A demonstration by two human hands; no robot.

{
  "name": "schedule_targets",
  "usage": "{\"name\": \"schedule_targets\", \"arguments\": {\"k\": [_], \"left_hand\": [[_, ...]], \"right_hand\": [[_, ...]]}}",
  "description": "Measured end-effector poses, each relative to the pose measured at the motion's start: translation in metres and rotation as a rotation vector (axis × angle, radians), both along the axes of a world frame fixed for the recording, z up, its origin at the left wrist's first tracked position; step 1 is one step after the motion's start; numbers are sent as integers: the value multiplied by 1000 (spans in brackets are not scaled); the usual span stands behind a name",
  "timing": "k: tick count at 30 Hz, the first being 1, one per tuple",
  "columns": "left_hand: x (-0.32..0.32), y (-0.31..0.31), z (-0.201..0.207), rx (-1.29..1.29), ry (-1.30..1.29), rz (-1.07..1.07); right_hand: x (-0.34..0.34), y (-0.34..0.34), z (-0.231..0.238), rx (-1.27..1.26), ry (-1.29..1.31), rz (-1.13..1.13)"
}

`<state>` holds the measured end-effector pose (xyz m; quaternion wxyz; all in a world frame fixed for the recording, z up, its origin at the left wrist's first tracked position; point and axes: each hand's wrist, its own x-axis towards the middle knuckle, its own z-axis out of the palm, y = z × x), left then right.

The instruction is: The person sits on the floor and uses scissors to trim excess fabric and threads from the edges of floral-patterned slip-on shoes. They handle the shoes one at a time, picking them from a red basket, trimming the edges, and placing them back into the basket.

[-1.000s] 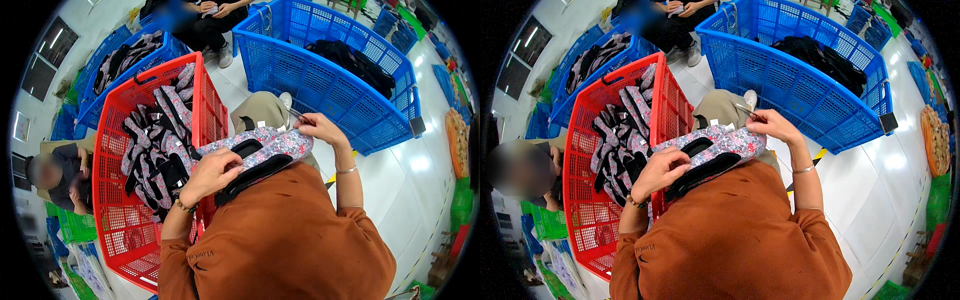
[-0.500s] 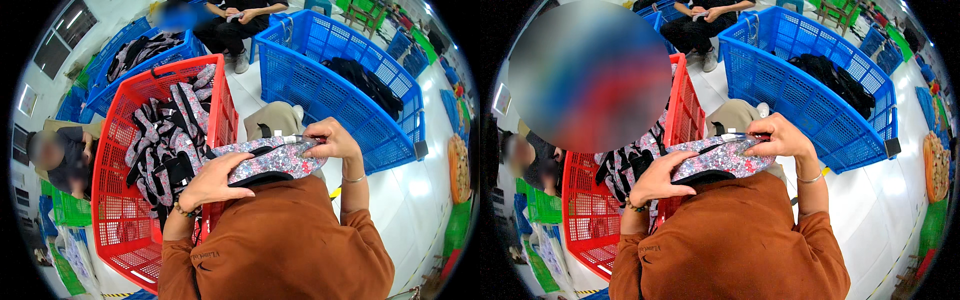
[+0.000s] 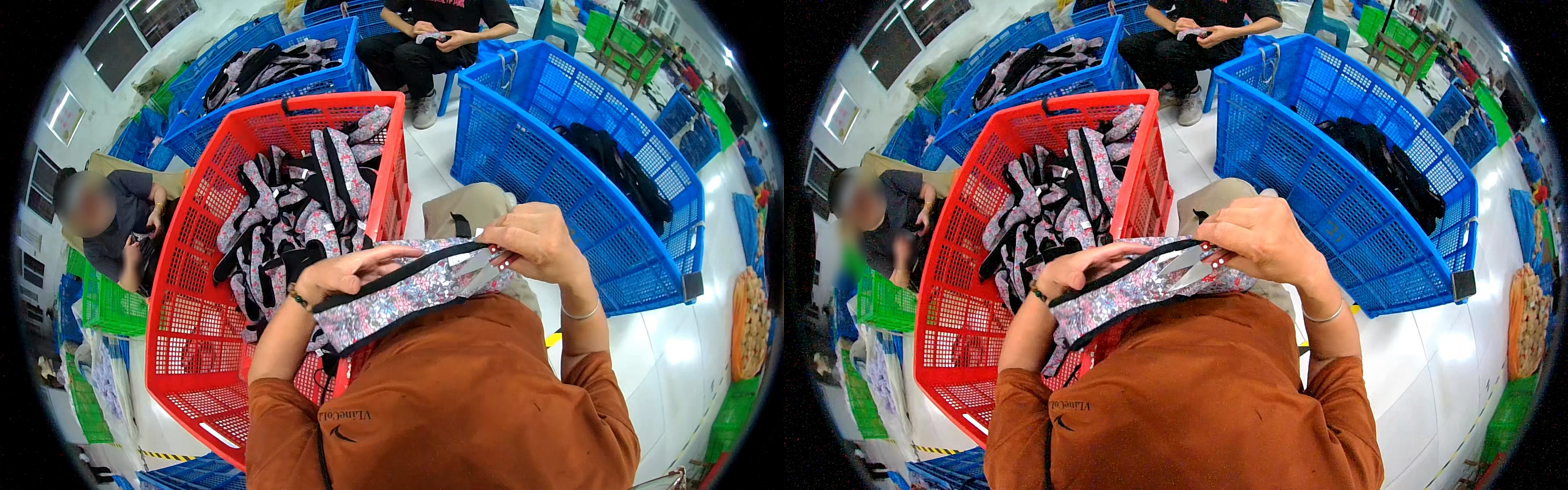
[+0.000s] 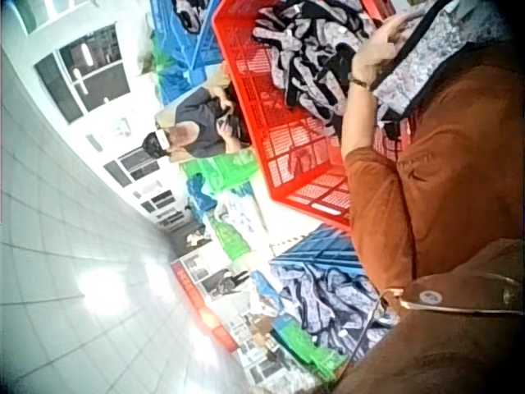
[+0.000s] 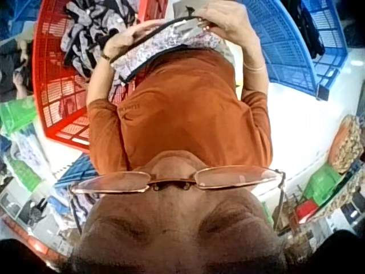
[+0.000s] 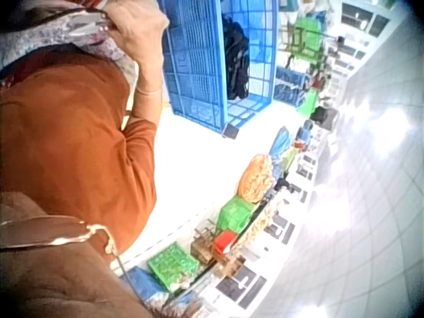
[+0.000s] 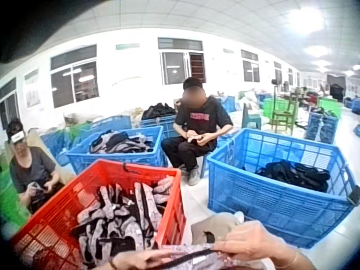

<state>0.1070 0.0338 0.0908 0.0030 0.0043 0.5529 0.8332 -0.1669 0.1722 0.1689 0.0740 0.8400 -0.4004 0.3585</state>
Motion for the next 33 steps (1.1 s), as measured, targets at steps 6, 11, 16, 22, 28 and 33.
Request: {"name": "schedule_targets", "arguments": {"k": [6,11,16,22,28,33], "left_hand": [[-21,31,14,563,-82,274],[-6,6,13,159,-13,694],[-9,6,19,-106,-32,820],[-18,24,28,-236,16,936],[-21,26,19,-277,28,953],[-15,26,10,-232,-3,960]], "right_hand": [[3,-17,-13,-60,-142,-129],[2,-17,-39,-13,-618,-252],[29,-14,-34,97,-635,-195],[43,-33,-41,179,-574,-151],[43,-40,-55,331,-675,-101],[31,-23,-38,925,-1479,512]]}}
